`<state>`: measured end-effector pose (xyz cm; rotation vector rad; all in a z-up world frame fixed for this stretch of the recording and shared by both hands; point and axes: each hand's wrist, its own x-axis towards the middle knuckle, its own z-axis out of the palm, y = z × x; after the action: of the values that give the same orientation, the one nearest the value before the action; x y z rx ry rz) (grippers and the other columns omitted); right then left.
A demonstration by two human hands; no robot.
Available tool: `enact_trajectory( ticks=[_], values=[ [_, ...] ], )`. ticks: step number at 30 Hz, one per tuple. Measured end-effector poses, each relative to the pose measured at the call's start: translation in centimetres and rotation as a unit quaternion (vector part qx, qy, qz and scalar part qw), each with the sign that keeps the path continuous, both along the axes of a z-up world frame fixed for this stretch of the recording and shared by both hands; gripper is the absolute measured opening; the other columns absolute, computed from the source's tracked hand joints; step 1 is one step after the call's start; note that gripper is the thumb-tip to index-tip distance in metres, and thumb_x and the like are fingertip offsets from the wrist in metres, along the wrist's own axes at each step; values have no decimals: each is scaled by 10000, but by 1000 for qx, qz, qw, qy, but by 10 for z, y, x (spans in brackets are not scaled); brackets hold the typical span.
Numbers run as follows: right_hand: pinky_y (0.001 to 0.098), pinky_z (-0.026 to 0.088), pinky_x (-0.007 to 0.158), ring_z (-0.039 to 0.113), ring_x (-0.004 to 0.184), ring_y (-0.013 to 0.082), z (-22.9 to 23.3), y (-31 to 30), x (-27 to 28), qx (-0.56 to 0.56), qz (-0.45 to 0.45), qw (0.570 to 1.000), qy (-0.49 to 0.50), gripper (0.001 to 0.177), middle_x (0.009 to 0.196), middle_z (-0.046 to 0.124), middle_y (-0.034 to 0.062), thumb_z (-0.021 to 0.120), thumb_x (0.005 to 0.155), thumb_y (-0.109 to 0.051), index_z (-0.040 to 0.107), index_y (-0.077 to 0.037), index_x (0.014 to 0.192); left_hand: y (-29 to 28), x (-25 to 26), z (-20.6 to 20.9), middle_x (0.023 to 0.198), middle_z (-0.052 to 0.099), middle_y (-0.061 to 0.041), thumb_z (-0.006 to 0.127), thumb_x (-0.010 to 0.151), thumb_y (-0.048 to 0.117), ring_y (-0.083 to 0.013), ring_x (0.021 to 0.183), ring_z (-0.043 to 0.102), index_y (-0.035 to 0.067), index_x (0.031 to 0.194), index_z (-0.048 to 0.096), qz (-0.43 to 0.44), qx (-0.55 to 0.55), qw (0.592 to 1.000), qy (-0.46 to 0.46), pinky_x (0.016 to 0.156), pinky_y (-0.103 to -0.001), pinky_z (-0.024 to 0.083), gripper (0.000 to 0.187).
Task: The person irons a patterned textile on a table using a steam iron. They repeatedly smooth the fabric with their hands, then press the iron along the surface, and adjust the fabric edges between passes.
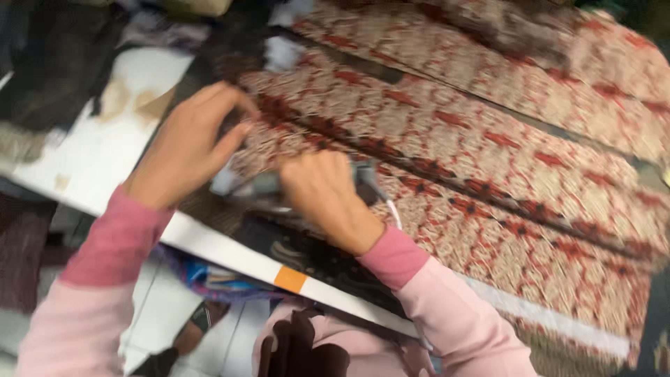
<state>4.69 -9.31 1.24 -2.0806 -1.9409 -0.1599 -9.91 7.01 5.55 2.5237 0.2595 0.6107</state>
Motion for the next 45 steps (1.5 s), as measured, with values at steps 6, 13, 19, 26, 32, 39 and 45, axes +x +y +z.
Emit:
enact_trajectory(
  ticks=[6,13,19,26,32,39,45],
  values=[
    [486,511,504,712,616,325,36,-150,59,-102,-113,982,112,394,697,718,90,821,664,-410,714,-133,922,-46,10,-43,936,691,-78,767,752,261,-305,923,672,99,948,717,-61,-11,977,203,785,-400,525,260],
    [428,560,583,739,653,266,72,-351,140,-210,-410,887,31,426,756,753,48,822,672,-517,770,-289,1028,13,15,-154,892,741,78,864,692,385,-136,918,736,273,920,771,-143,127,945,267,846,-330,576,271],
    [341,506,582,698,646,166,90,-474,174,-22,-607,775,178,342,808,786,19,859,739,-398,838,-271,1056,24,0,-195,962,762,116,820,735,418,-77,951,739,340,944,782,-69,238,937,247,896,-266,569,227],
    [274,545,700,642,744,112,23,-524,270,616,-378,587,364,236,823,676,13,877,981,-289,710,-132,924,14,23,-142,953,770,93,780,761,369,-87,952,739,299,946,769,-58,253,927,270,941,-312,558,198],
    [435,470,924,661,882,263,47,-521,231,77,-625,754,187,428,985,715,81,860,904,-327,710,-24,1167,-5,58,-70,916,738,1,729,851,339,-184,887,712,182,999,729,-59,227,951,201,889,-327,547,216],
    [543,324,1047,593,1198,296,36,-433,183,-64,-370,922,94,434,1134,700,53,792,765,-399,736,-122,1095,-9,111,-25,879,733,-78,664,941,336,-293,827,700,168,1055,722,-14,189,957,219,781,-414,543,211],
    [499,304,1110,630,1078,271,48,-399,278,-121,-407,905,24,201,1088,714,71,678,974,-287,741,-189,1139,30,168,-33,1012,739,-132,624,988,284,-360,947,703,150,1226,689,-23,144,973,177,824,-476,538,281]
  ],
)
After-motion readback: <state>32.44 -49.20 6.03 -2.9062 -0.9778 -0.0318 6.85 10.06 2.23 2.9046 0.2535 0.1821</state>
